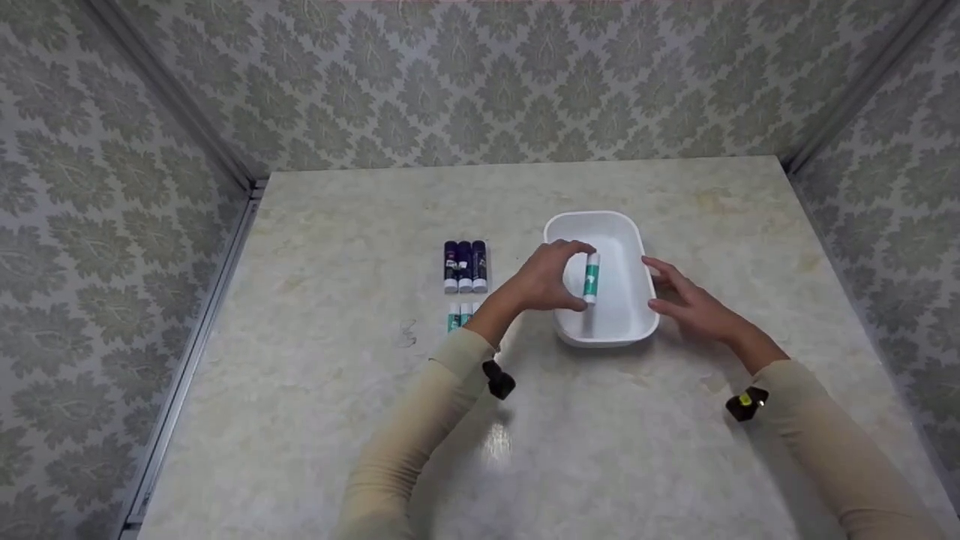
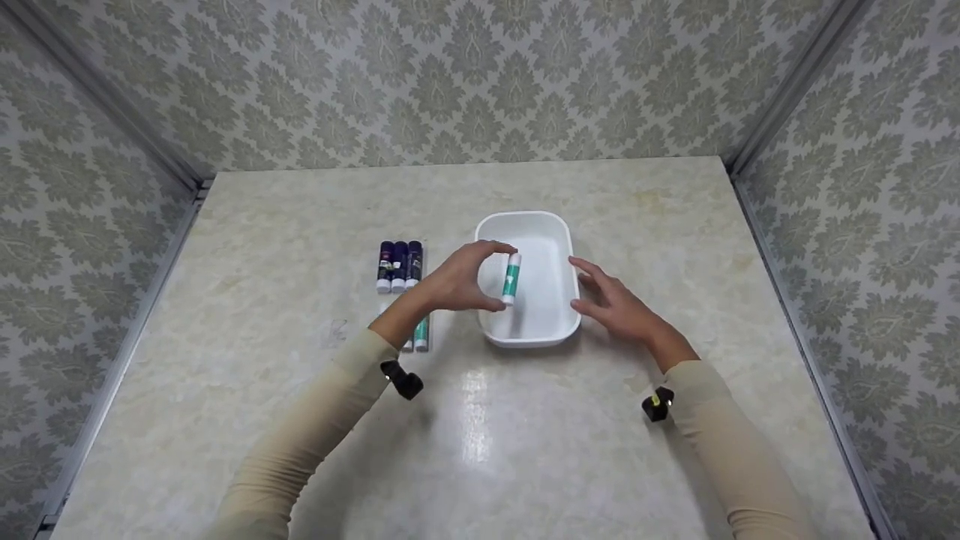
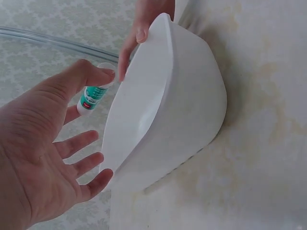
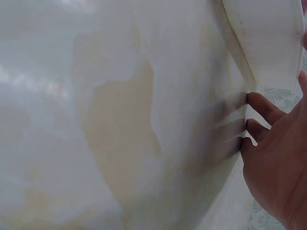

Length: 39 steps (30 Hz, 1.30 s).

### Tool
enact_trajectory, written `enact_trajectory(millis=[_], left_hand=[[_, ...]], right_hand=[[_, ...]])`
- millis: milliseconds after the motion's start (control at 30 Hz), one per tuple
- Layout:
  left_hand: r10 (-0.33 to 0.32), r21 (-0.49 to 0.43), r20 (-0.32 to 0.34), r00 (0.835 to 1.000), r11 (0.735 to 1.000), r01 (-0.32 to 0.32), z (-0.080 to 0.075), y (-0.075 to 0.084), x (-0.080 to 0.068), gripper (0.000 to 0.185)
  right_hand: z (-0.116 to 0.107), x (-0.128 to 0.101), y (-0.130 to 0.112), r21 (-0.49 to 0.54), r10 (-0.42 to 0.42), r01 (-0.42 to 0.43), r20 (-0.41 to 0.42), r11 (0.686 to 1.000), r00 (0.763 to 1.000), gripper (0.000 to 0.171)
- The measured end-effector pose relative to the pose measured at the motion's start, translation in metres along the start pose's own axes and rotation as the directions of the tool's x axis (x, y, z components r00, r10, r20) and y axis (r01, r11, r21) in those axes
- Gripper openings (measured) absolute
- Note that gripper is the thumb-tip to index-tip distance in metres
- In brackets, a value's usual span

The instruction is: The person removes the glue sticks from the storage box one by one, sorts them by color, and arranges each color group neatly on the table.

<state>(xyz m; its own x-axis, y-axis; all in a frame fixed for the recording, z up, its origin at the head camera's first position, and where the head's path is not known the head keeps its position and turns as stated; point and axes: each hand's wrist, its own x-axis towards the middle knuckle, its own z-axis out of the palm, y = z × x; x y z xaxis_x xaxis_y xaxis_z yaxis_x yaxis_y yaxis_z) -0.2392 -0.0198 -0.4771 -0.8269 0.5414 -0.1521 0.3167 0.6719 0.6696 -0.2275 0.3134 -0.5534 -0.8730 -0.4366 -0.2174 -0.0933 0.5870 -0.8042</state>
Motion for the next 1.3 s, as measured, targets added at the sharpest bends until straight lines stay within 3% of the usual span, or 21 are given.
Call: enact_trajectory(millis=[333, 667, 967, 1300], left_hand=[[-0.040, -0.085, -0.049, 0.998, 0.996, 0.036, -0.011, -0.029, -0.033, 0.091], [-0.063, -0.090, -0.085, 0.994, 0.994, 0.055, -0.022, -0.061, -0.071, 0.090], [-0.106, -0.082, -0.081, 0.991, 0.992, 0.100, -0.030, -0.090, -0.096, 0.091], [-0.197, -0.128, -0.130, 0.972, 0.975, 0.181, -0.044, -0.120, -0.128, 0.092]], right_hand=[[0.003, 0.001, 0.001, 0.004, 0.001, -0.001, -0.011, 1.000, 1.000, 0.085], [0.004, -0.005, 0.003, 0.033, -0.026, 0.026, -0.005, 0.999, 1.000, 0.082], [0.004, -0.006, 0.003, 0.057, -0.042, 0.043, -0.011, 0.997, 0.999, 0.079], [0.005, -0.006, 0.001, 0.009, -0.012, 0.012, -0.023, 1.000, 1.000, 0.083]])
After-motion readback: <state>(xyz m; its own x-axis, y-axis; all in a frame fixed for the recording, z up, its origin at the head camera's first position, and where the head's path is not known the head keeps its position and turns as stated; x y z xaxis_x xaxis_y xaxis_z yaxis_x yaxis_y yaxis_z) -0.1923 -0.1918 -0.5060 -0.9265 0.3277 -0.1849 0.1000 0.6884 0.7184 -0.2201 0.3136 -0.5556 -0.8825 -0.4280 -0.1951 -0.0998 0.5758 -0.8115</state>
